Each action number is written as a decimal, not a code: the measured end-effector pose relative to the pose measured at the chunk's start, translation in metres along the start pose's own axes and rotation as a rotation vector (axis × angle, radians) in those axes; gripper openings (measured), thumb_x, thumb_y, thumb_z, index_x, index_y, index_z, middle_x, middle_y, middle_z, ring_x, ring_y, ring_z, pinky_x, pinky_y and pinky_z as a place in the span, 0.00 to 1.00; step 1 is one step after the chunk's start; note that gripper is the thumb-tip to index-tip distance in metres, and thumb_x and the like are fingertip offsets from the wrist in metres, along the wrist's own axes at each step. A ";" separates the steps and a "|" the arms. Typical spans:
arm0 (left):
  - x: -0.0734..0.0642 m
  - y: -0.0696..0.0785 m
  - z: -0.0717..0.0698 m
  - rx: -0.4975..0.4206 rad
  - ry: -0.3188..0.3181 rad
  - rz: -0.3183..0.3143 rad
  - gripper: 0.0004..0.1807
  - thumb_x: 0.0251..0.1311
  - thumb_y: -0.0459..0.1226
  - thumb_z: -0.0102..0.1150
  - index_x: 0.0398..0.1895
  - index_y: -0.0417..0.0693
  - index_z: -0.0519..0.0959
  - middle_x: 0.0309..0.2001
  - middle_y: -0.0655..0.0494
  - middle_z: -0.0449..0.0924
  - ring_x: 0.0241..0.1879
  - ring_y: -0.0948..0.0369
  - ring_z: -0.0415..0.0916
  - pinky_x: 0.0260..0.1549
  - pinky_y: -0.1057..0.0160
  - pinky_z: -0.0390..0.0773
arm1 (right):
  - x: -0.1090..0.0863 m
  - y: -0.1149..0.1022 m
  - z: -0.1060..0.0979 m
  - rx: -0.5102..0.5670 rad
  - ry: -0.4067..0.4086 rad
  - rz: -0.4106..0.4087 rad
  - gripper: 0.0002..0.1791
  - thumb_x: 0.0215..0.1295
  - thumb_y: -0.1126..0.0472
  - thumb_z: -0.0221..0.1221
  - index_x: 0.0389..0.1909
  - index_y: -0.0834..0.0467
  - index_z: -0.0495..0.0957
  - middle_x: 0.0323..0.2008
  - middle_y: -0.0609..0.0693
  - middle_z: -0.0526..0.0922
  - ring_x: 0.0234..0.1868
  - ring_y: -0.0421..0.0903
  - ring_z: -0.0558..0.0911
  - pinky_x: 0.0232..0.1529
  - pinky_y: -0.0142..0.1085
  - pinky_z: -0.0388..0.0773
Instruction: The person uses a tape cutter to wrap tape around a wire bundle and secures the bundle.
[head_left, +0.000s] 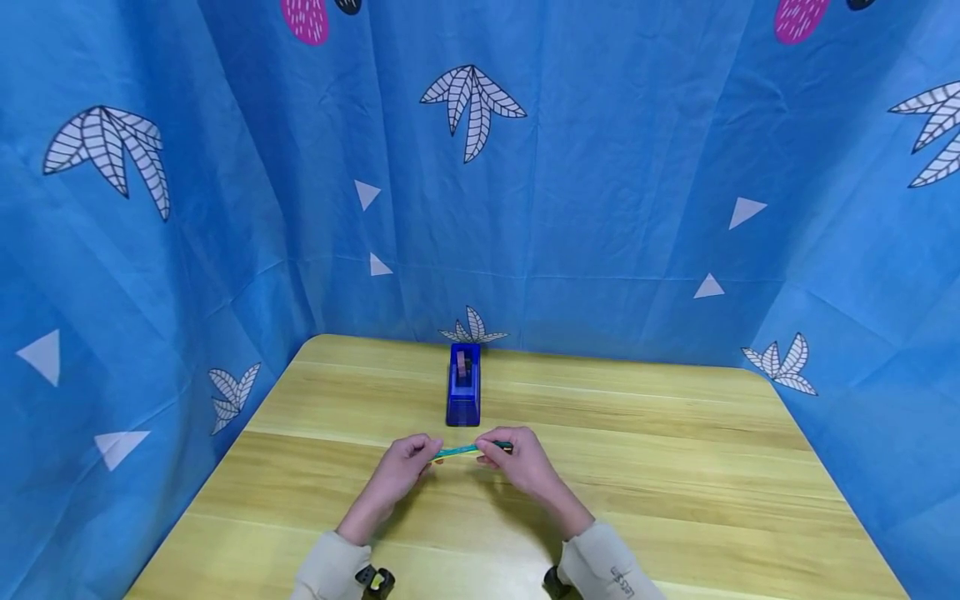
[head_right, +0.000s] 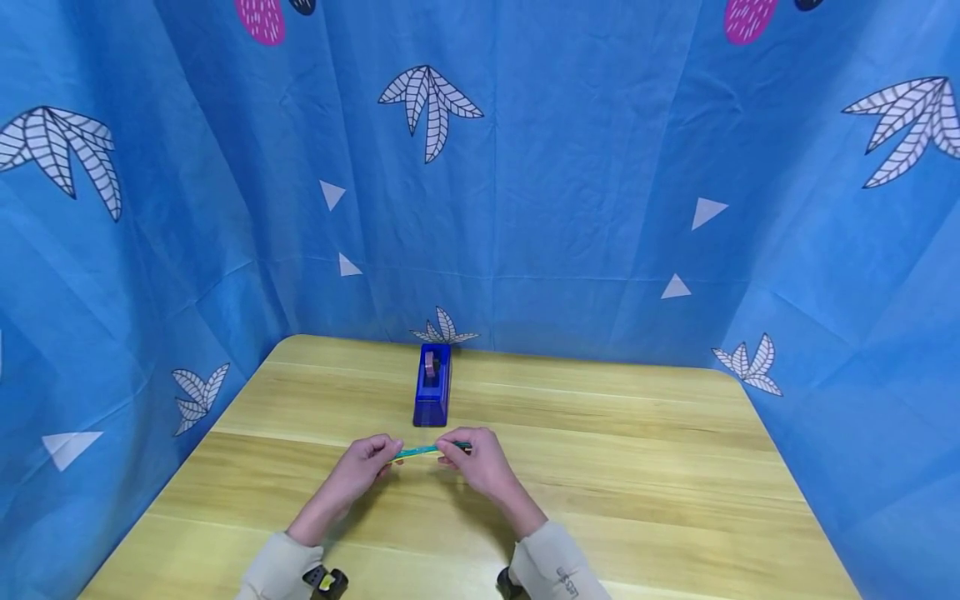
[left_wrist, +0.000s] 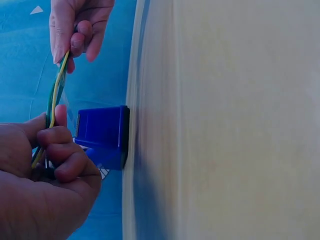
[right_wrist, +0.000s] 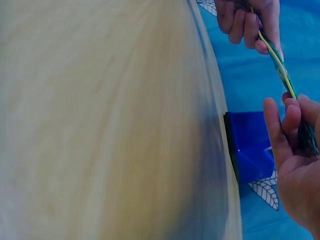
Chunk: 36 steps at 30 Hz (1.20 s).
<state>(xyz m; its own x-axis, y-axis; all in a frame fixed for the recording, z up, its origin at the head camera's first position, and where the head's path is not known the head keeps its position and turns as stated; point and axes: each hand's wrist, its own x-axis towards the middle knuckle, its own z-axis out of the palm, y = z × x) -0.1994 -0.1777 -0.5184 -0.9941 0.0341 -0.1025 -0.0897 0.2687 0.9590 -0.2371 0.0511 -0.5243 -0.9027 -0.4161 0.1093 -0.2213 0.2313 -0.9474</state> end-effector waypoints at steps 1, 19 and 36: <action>0.000 0.000 0.000 0.011 -0.001 0.006 0.19 0.76 0.43 0.56 0.33 0.35 0.78 0.22 0.59 0.65 0.23 0.62 0.60 0.23 0.68 0.62 | 0.000 0.001 0.000 -0.006 -0.004 -0.004 0.09 0.74 0.63 0.61 0.44 0.63 0.88 0.34 0.54 0.88 0.36 0.52 0.89 0.35 0.35 0.86; -0.001 0.001 0.000 0.077 0.066 0.101 0.16 0.76 0.43 0.56 0.30 0.42 0.76 0.25 0.59 0.63 0.27 0.60 0.62 0.29 0.65 0.64 | 0.003 -0.001 0.003 0.195 0.024 0.125 0.23 0.82 0.53 0.51 0.51 0.70 0.83 0.28 0.53 0.84 0.28 0.41 0.79 0.33 0.32 0.81; 0.000 0.000 -0.001 0.212 0.089 0.185 0.20 0.77 0.45 0.55 0.27 0.43 0.74 0.22 0.59 0.65 0.24 0.65 0.62 0.26 0.67 0.65 | 0.004 0.001 -0.001 0.227 -0.027 0.179 0.14 0.75 0.62 0.61 0.42 0.72 0.86 0.20 0.45 0.79 0.28 0.47 0.88 0.41 0.38 0.88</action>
<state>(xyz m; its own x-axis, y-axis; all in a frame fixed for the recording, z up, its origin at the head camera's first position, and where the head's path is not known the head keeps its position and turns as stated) -0.1999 -0.1788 -0.5177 -0.9946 0.0190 0.1017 0.0990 0.4612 0.8817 -0.2416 0.0507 -0.5247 -0.9090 -0.4108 -0.0706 0.0311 0.1019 -0.9943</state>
